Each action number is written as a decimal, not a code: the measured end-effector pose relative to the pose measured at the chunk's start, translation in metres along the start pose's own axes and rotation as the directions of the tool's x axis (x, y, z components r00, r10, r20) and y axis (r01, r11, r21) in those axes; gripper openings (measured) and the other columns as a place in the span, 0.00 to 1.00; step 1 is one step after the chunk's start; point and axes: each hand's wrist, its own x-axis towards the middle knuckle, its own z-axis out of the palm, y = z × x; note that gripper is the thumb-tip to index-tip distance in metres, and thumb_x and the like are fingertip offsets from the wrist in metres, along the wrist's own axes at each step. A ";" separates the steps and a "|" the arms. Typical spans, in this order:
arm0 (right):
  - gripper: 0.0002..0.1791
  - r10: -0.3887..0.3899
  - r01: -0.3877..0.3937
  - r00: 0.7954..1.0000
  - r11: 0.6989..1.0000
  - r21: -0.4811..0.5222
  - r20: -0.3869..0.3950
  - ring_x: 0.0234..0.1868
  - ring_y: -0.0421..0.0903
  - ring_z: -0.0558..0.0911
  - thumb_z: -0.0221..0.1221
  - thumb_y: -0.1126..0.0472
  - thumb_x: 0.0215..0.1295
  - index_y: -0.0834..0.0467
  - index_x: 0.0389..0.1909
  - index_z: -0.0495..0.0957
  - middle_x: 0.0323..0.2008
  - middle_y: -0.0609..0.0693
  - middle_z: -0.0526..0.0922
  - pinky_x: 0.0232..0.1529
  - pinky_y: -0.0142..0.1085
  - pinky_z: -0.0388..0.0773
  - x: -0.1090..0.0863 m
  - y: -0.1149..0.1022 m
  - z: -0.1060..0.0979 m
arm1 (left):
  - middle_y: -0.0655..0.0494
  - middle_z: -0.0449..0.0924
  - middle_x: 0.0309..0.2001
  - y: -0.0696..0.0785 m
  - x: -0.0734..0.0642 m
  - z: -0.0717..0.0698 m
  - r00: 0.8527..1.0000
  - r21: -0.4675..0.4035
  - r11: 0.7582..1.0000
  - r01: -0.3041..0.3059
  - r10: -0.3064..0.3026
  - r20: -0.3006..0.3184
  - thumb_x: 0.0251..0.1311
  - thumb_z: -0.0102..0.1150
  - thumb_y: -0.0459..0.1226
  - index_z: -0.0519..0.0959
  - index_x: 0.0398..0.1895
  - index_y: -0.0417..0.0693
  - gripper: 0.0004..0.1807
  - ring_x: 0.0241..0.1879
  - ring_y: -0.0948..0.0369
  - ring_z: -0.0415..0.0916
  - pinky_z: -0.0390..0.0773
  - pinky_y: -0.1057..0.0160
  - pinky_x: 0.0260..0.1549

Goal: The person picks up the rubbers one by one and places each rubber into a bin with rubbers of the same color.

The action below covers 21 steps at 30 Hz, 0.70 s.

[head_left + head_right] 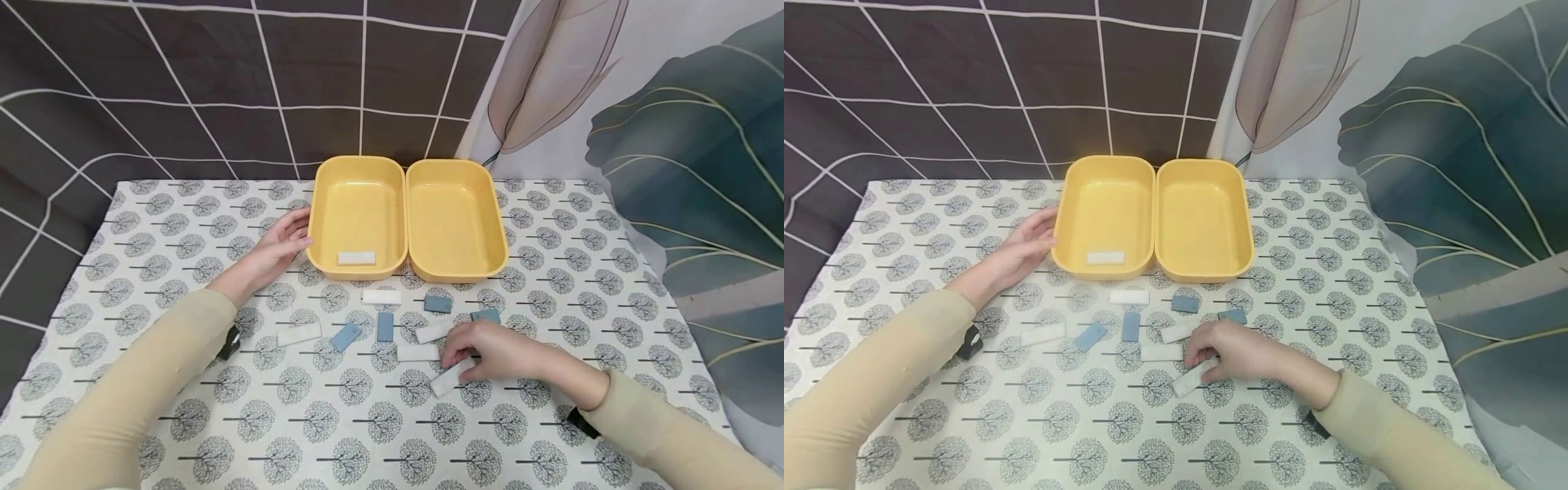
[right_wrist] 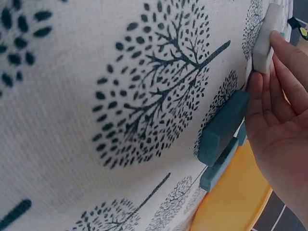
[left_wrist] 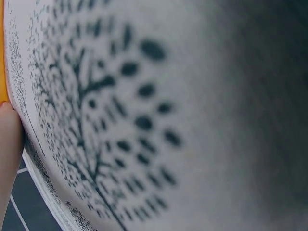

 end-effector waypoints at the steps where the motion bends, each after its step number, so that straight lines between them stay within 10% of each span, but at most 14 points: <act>1: 0.18 -0.003 0.003 1.000 1.000 -0.008 0.004 0.40 0.31 0.82 0.78 0.70 0.49 0.51 0.41 0.89 0.39 0.39 0.89 0.46 0.27 0.86 0.000 0.000 0.000 | 0.61 0.64 0.71 0.000 0.000 0.000 1.000 -0.001 1.000 0.002 -0.002 -0.001 0.70 0.48 0.21 0.49 0.84 0.38 0.41 0.68 0.66 0.66 0.61 0.63 0.83; 21: 0.17 0.031 -0.030 0.997 0.999 -0.009 0.064 0.32 0.29 0.73 0.78 0.69 0.50 0.46 0.32 0.85 0.29 0.34 0.80 0.37 0.26 0.79 0.003 -0.006 -0.007 | 0.60 0.66 0.70 -0.001 0.000 0.000 1.000 -0.002 1.000 -0.004 0.004 -0.002 0.70 0.49 0.21 0.50 0.84 0.38 0.40 0.68 0.65 0.68 0.67 0.66 0.79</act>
